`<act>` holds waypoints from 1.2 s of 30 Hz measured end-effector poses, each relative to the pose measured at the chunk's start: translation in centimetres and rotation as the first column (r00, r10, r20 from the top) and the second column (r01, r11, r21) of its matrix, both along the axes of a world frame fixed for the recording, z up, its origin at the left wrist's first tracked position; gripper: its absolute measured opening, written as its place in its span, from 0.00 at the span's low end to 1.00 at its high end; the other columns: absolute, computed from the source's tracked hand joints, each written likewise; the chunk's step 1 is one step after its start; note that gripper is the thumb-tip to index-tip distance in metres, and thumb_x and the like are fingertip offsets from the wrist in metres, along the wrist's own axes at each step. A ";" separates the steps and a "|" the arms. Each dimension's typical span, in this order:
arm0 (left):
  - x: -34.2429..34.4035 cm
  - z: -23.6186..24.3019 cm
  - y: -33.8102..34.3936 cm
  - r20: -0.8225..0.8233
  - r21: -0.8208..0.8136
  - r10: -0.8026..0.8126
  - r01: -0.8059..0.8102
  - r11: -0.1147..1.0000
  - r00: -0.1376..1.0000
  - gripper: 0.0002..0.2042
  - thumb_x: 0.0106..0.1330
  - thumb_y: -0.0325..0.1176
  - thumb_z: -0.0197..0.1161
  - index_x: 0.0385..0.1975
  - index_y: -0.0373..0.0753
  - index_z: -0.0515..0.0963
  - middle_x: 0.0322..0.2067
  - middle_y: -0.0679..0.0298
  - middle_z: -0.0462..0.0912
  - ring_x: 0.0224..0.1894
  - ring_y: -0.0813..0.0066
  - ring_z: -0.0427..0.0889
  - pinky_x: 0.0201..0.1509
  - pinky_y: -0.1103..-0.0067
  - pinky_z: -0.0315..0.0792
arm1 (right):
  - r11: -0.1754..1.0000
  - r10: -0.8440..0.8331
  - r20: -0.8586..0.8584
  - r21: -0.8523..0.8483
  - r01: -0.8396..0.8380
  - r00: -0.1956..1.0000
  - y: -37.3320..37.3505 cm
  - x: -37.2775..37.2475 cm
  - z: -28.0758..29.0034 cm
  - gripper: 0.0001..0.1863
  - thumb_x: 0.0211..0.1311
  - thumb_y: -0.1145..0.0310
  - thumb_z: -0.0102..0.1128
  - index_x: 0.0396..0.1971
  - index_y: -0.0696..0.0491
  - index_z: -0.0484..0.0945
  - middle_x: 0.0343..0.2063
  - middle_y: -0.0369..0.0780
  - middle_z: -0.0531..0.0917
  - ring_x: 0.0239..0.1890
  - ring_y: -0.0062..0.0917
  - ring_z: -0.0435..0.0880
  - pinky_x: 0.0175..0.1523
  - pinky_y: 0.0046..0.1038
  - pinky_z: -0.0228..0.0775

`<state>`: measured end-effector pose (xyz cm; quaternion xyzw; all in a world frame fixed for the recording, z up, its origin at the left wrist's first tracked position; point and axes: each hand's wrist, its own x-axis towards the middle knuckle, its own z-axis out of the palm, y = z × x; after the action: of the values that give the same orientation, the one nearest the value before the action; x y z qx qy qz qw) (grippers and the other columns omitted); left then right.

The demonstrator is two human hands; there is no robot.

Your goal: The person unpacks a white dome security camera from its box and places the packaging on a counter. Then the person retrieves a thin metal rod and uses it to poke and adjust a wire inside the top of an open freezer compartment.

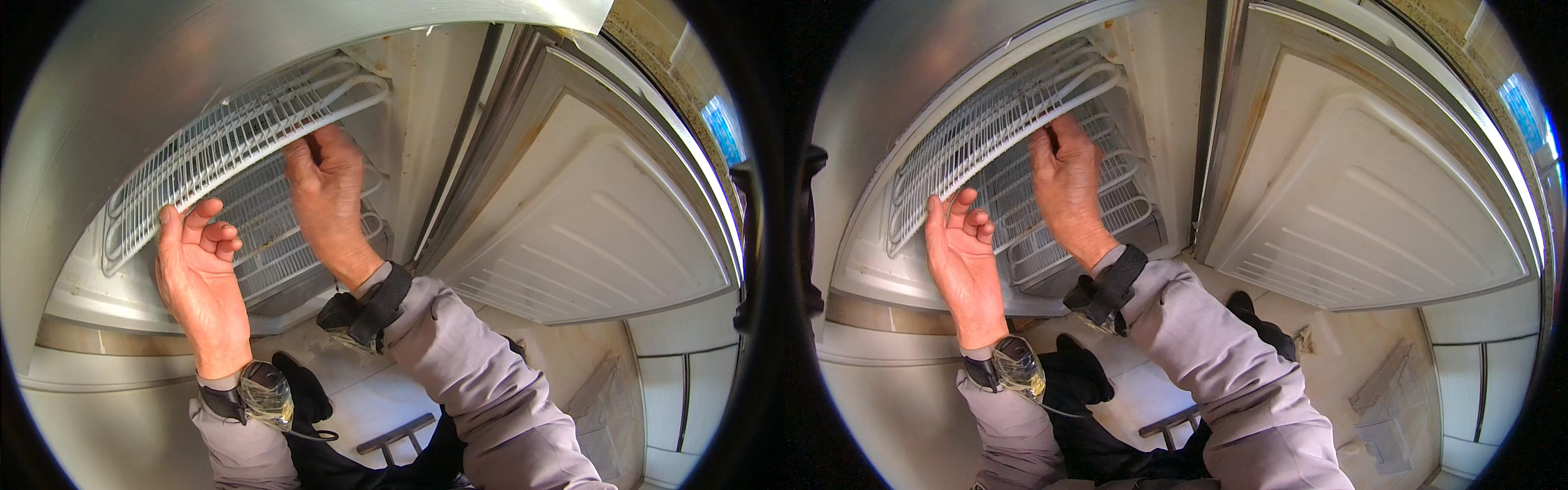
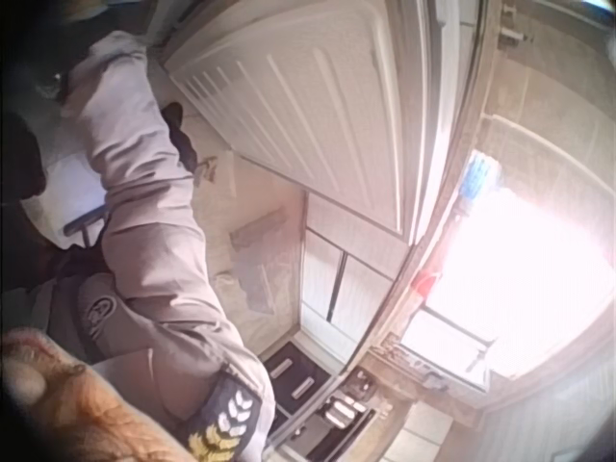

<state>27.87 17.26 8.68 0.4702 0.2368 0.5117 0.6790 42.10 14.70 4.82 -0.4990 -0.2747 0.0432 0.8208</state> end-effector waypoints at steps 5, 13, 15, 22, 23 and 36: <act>0.1 0.0 -0.1 0.008 -0.013 -0.015 0.015 1.000 1.000 0.17 0.75 0.48 0.60 0.47 0.39 0.76 0.40 0.61 0.84 0.35 0.76 0.79 0.40 0.80 0.73 | 0.993 0.109 -0.084 0.045 -0.106 0.990 -0.9 -0.3 -0.2 0.05 0.71 0.73 0.59 0.38 0.59 0.78 0.21 0.35 0.75 0.25 0.16 0.71 0.31 0.24 0.67; -0.1 -0.1 0.1 0.005 -0.014 -0.007 0.007 1.000 1.000 0.17 0.75 0.48 0.60 0.46 0.38 0.75 0.40 0.60 0.84 0.35 0.76 0.79 0.40 0.80 0.73 | 0.999 0.043 0.022 0.030 -0.044 0.999 -0.8 -0.2 -0.8 0.05 0.71 0.73 0.59 0.39 0.58 0.79 0.22 0.35 0.75 0.26 0.16 0.70 0.32 0.24 0.67; 0.0 -0.1 0.0 0.005 -0.012 -0.007 0.007 1.000 1.000 0.17 0.75 0.48 0.60 0.46 0.38 0.75 0.40 0.60 0.84 0.35 0.76 0.79 0.40 0.80 0.73 | 0.987 0.156 -0.070 0.036 -0.154 0.985 -1.0 -0.2 -1.0 0.05 0.71 0.72 0.60 0.40 0.58 0.80 0.22 0.35 0.75 0.26 0.16 0.70 0.32 0.24 0.67; -0.2 -0.1 0.1 0.004 -0.018 -0.006 0.006 1.000 1.000 0.17 0.76 0.48 0.59 0.46 0.38 0.75 0.40 0.60 0.84 0.35 0.76 0.79 0.41 0.80 0.73 | 0.998 0.061 0.031 0.024 -0.062 0.998 -1.4 0.1 -1.1 0.06 0.72 0.72 0.60 0.40 0.59 0.80 0.23 0.32 0.75 0.26 0.14 0.70 0.32 0.22 0.66; -0.2 -0.1 0.1 0.004 -0.023 -0.004 0.004 1.000 1.000 0.17 0.76 0.48 0.59 0.46 0.38 0.75 0.40 0.60 0.84 0.35 0.76 0.79 0.41 0.80 0.73 | 0.995 0.087 -0.005 0.039 -0.087 0.996 -1.2 -0.3 -1.0 0.06 0.72 0.71 0.60 0.40 0.59 0.80 0.23 0.32 0.75 0.26 0.14 0.69 0.31 0.22 0.66; -0.1 0.1 0.0 -0.004 -0.032 0.012 -0.012 0.999 1.000 0.18 0.75 0.48 0.60 0.45 0.37 0.76 0.39 0.60 0.84 0.35 0.77 0.79 0.41 0.80 0.73 | 0.989 0.144 -0.147 0.063 -0.136 0.979 -1.4 -1.8 -0.5 0.06 0.73 0.72 0.59 0.43 0.59 0.79 0.22 0.32 0.75 0.25 0.13 0.69 0.29 0.21 0.63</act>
<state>27.75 17.28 8.75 0.4586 0.2490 0.5112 0.6829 40.31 13.32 4.28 -0.4519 -0.2473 0.1310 0.8470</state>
